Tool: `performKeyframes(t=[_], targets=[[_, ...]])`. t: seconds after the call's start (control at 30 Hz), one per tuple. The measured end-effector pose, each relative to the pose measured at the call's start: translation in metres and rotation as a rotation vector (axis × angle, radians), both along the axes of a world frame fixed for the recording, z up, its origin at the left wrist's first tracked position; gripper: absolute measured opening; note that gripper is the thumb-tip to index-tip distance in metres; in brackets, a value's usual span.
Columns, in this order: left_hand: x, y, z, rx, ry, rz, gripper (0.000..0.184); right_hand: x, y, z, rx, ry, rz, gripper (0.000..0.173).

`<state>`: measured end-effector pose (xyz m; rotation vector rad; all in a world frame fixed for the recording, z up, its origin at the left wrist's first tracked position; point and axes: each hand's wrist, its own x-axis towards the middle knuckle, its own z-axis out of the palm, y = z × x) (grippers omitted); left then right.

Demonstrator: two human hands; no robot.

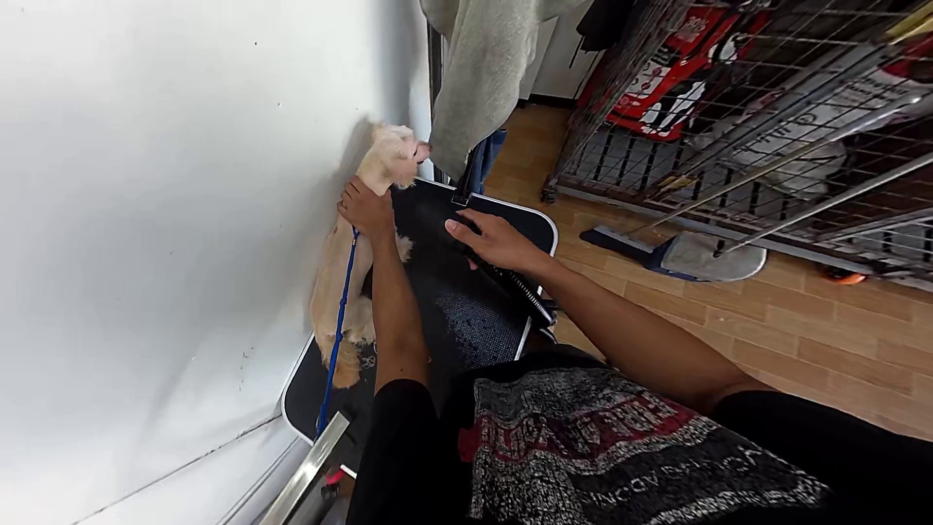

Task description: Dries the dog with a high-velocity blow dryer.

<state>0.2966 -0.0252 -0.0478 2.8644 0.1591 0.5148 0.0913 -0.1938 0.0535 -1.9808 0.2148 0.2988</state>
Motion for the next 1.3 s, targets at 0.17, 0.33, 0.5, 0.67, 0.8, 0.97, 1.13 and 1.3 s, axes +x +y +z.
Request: performKeyframes(t=[0.17, 0.33, 0.5, 0.67, 0.8, 0.97, 1.13, 1.3], targets=[[0.001, 0.005, -0.003, -0.034, -0.08, 0.084, 0.087, 0.003, -0.018, -0.019, 0.148, -0.013, -0.066, 0.057], [-0.003, 0.017, -0.004, -0.181, -0.176, 0.16, 0.092, 0.004, -0.015, -0.019, 0.219, -0.085, 0.004, 0.053], [-0.008, 0.011, -0.001, -0.189, -0.219, 0.23, 0.084, 0.009, -0.005, -0.016, 0.203, -0.114, 0.057, 0.052], [-0.007, 0.012, -0.002, -0.152, -0.143, 0.235, 0.088, 0.007, -0.003, -0.022, 0.255, -0.153, 0.089, 0.053], [-0.008, 0.013, -0.004, -0.109, -0.154, 0.256, 0.082, 0.002, -0.006, -0.02, 0.266, -0.178, 0.157, 0.053], [-0.012, 0.02, -0.01, -0.07, -0.231, 0.181, 0.095, -0.002, 0.001, -0.02, 0.249, -0.153, 0.128, 0.052], [-0.026, 0.024, -0.011, 0.044, -0.114, 0.066, 0.082, -0.003, 0.014, -0.031, 0.274, 0.008, 0.017, 0.054], [-0.028, 0.027, -0.012, 0.046, -0.102, 0.082, 0.089, -0.019, 0.012, -0.044, 0.34, 0.091, 0.005, 0.057]])
